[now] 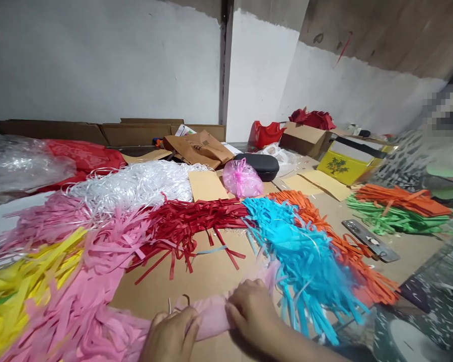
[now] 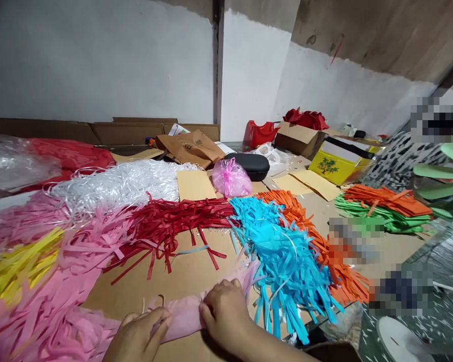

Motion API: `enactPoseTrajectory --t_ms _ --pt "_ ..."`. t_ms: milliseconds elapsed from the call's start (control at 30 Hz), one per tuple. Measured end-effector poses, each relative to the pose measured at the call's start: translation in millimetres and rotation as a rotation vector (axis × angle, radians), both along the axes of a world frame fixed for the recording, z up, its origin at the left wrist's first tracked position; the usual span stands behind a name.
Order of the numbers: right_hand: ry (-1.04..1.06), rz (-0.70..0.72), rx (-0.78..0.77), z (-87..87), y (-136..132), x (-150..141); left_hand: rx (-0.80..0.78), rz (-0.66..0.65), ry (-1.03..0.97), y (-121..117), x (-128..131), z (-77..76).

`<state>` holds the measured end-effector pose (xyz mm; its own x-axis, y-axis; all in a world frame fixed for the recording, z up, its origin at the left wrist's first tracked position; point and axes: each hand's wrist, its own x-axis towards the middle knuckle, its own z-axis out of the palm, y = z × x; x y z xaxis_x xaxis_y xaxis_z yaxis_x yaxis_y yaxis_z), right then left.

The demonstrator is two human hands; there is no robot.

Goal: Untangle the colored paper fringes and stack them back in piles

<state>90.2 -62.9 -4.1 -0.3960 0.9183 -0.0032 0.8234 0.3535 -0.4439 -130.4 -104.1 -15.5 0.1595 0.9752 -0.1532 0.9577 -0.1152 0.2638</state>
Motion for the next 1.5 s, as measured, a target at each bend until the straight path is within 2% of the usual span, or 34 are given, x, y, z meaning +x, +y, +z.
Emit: enactPoseTrajectory --t_ms 67,167,400,633,833,900,1000,1067,1167,1200,1233,1333,1500 --pt "-0.030 -0.011 -0.031 2.9 6.7 -5.7 -0.090 0.054 0.077 12.8 2.8 13.4" --pt "-0.031 -0.040 -0.055 0.8 11.9 -9.5 -0.107 0.050 0.117 26.4 3.8 19.8" --pt "-0.032 -0.080 -0.070 -4.7 12.5 -8.6 -0.129 0.040 0.129 32.2 4.7 19.3" --pt "-0.033 -0.107 -0.077 -2.7 14.0 -8.2 -0.138 0.026 0.138 34.0 2.9 19.9" --pt "-0.047 -0.121 -0.056 -4.0 19.8 -9.5 -0.060 0.001 0.164 30.3 4.6 18.2" --pt "-0.051 -0.139 -0.038 -0.9 23.8 -5.8 0.075 -0.098 0.150 27.9 4.1 9.9" --pt "-0.073 -0.196 0.029 6.6 23.5 5.7 0.275 -0.366 0.077 26.3 -0.7 -6.2" --pt "-0.067 -0.051 0.146 7.6 17.7 13.9 0.309 -0.480 0.030 24.8 -4.3 -11.7" --pt "-0.049 0.417 0.407 -1.9 10.1 20.2 0.359 -0.499 0.028 18.9 -4.5 -7.2" --pt "-0.048 0.513 0.460 -6.3 10.3 20.6 0.386 -0.479 0.050 16.6 -2.9 -4.0" --pt "-0.044 0.539 0.474 -10.0 12.0 20.4 0.410 -0.452 0.073 14.8 -0.9 -1.1" --pt "-0.004 0.473 0.379 -12.2 21.0 18.4 0.476 -0.370 0.065 13.8 5.1 1.0" --pt "0.047 0.393 0.388 -3.2 17.4 8.8 0.588 -0.322 -0.069 18.9 6.5 -14.3"
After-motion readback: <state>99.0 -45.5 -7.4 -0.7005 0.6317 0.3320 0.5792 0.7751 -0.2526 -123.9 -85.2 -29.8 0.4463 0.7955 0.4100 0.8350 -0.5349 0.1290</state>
